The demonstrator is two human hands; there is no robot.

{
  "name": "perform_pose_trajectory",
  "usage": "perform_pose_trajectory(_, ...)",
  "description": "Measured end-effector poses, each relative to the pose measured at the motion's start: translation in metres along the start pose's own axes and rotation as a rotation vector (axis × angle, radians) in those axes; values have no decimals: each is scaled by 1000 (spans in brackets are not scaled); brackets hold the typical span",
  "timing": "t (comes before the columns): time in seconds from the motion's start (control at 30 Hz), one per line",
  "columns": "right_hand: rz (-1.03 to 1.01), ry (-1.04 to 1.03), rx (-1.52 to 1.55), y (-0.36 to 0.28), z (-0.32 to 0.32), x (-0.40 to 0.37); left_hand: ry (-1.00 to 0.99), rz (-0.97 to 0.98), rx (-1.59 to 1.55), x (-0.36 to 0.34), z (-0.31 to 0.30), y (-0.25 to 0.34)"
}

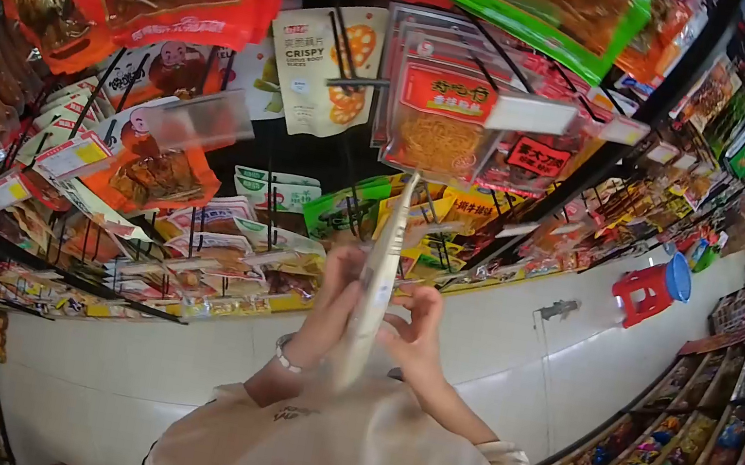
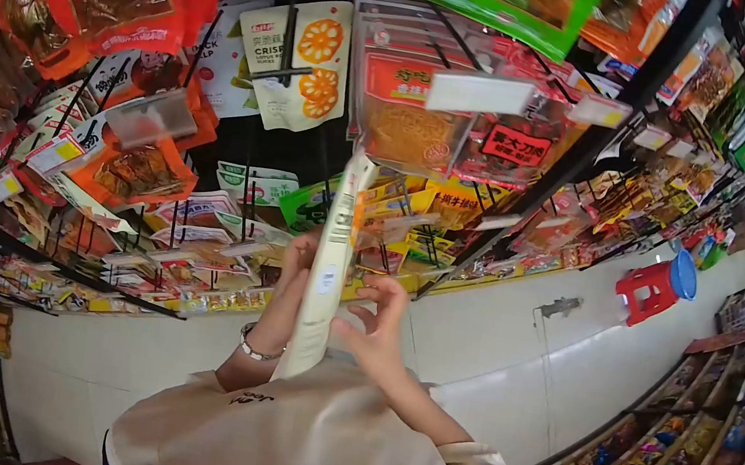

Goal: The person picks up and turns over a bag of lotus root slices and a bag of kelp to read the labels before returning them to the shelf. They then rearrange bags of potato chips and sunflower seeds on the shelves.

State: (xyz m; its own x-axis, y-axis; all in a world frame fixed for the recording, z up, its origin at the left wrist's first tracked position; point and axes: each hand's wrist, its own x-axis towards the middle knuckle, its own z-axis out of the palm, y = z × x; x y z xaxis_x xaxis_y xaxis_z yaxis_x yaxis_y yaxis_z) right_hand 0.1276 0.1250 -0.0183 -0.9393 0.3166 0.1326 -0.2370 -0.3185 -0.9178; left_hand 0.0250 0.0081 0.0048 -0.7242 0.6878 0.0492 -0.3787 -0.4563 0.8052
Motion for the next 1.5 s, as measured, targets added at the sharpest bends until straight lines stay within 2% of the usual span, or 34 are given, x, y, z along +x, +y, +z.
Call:
perform_pose_trajectory(0.03, 51, -39, -45, -7, -12, -3, 63, 246, 270, -3, 9, -7)
perform_pose_trajectory(0.07, 168, 4, 161, -24, -14, -11, 111, 130, 250, -11, 29, -2)
perform_pose_trajectory(0.1, 283, 46, 372, -39, -15, -17, 125, 128, 259, -14, 34, -7)
perform_pose_trajectory(0.13, 293, -80, 554, -40, -28, -24, 229, 271, 613, -19, 39, -12)
perform_pose_trajectory(0.17, 309, -84, 565, -37, -38, -31, 329, 406, 970, -24, 46, -18)
perform_pose_trajectory(0.2, 287, -166, 590, -33, -48, -38, 435, 415, 1250, -33, 64, -16)
perform_pose_trajectory(0.23, 263, -249, 615, -33, -58, -44, 448, 407, 1257, -37, 69, -22)
perform_pose_trajectory(0.27, 345, -97, 342, -47, -62, -51, 342, 401, 1056, -41, 72, -27)
perform_pose_trajectory(0.3, 368, -100, 372, -61, -77, -65, 243, 375, 870, -52, 89, -38)
perform_pose_trajectory(0.33, 398, -82, 284, -73, -84, -65, 176, 276, 499, -60, 103, -39)
perform_pose_trajectory(0.37, 428, -64, 197, -84, -92, -67, 182, 258, 518, -68, 117, -37)
perform_pose_trajectory(0.43, 379, -65, 274, -100, -105, -80, 195, 412, 481, -81, 142, -40)
perform_pose_trajectory(0.5, 371, -71, 367, -108, -122, -94, 229, 382, 513, -97, 153, -57)
perform_pose_trajectory(0.57, 381, -89, 404, -112, -138, -108, 64, 190, 516, -115, 150, -76)
perform_pose_trajectory(0.67, 369, -166, 416, -120, -154, -122, 122, 57, 483, -148, 176, -97)
perform_pose_trajectory(0.77, 375, -244, 411, -132, -166, -135, 104, 33, 657, -161, 194, -98)
perform_pose_trajectory(0.97, 263, -260, 453, -154, -183, -163, 98, 78, 757, -168, 239, -103)
perform_pose_trajectory(1.17, 118, -128, 481, -170, -214, -190, 11, 6, 860, -152, 269, -111)
perform_pose_trajectory(1.23, 102, -145, 463, -172, -223, -199, -68, -8, 829, -143, 271, -114)
perform_pose_trajectory(1.5, 5, 136, 344, -200, -249, -258, -375, -35, 855, -116, 293, -144)
